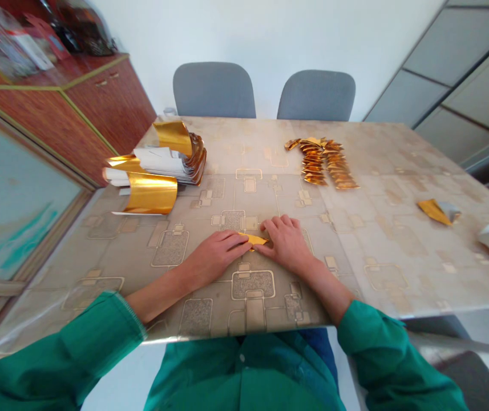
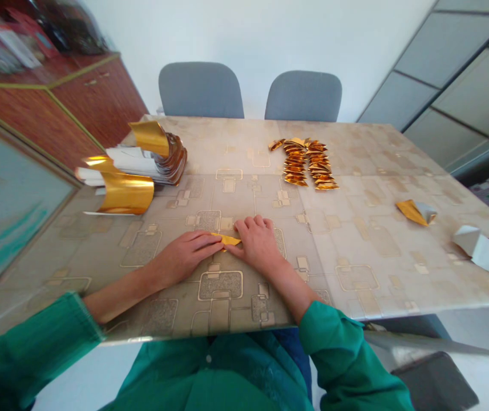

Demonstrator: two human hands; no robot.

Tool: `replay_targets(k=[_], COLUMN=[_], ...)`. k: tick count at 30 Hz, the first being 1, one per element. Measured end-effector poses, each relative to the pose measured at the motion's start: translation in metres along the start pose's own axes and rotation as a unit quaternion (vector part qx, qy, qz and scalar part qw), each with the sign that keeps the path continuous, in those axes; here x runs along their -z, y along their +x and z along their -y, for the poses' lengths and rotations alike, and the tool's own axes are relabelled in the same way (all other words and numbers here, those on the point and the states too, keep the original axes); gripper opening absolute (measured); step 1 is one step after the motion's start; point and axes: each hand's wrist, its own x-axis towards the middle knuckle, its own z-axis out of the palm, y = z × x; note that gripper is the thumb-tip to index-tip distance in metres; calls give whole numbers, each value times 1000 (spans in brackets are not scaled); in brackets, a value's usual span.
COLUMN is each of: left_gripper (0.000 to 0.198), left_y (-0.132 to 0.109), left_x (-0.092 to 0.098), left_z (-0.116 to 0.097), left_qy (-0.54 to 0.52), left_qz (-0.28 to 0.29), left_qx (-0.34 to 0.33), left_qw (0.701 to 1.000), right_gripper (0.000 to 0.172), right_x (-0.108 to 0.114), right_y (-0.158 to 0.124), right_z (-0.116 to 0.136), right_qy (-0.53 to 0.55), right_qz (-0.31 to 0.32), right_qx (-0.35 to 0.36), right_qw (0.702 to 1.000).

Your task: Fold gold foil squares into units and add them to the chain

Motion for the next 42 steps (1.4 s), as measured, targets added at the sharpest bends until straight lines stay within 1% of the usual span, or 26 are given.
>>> replay_targets(k=[3,7,9,11,14,17,21,24,25,26,28,30,33,36,38,40,42], left_gripper=[34,30,27,26,26,25,22,14,15,17,15,13,14,11,8,9,14], left_y=[-4,0,5,12,20,27,36,41,42,43,43,42,41,43,47,52,59], left_x=[-2,2,5,10,16,20,23,22,22,21,19,18,16,13,10,8,6], left_z=[2,4,4,4,3,1,2,7,9,12,15,18,19,19,19,21,23], left_qy=[-15,-26,-44,-70,-97,-98,-107,-103,-101,-102,-116,-142,-186,-249,-313,-388,-456], left_qz=[-7,6,5,-1,-3,18,55,58,57,60,78,93,83,58,29,-17,-59], left_qx=[-4,6,13,23,55,92,128,168,189,210,240,253,264,287,297,301,306], left_qw=[1000,1000,999,997,994,991,984,979,975,971,961,953,943,923,902,871,834], right_gripper=[47,54,49,37,25,23,21,19,18,17,16,15,13,17,18,13,8], right_x=[-1,-2,-1,0,2,3,5,8,9,9,9,8,4,3,2,1,0], right_y=[-1,0,0,1,3,5,7,8,9,9,10,10,9,9,10,11,13], right_z=[2,0,-3,-6,-12,-18,-26,-27,-27,-27,-27,-27,-28,-28,-27,-27,-27], right_qy=[-13,1,48,105,145,170,188,189,188,188,193,206,227,238,261,306,367], right_qz=[-4,-12,-8,4,21,39,52,58,61,64,68,69,61,47,37,28,11], right_qx=[5,4,-5,-20,-35,-36,-63,-73,-74,-72,-63,-46,-19,4,24,41,33], right_qw=[1000,1000,999,994,989,984,979,978,977,977,977,975,972,970,964,951,930])
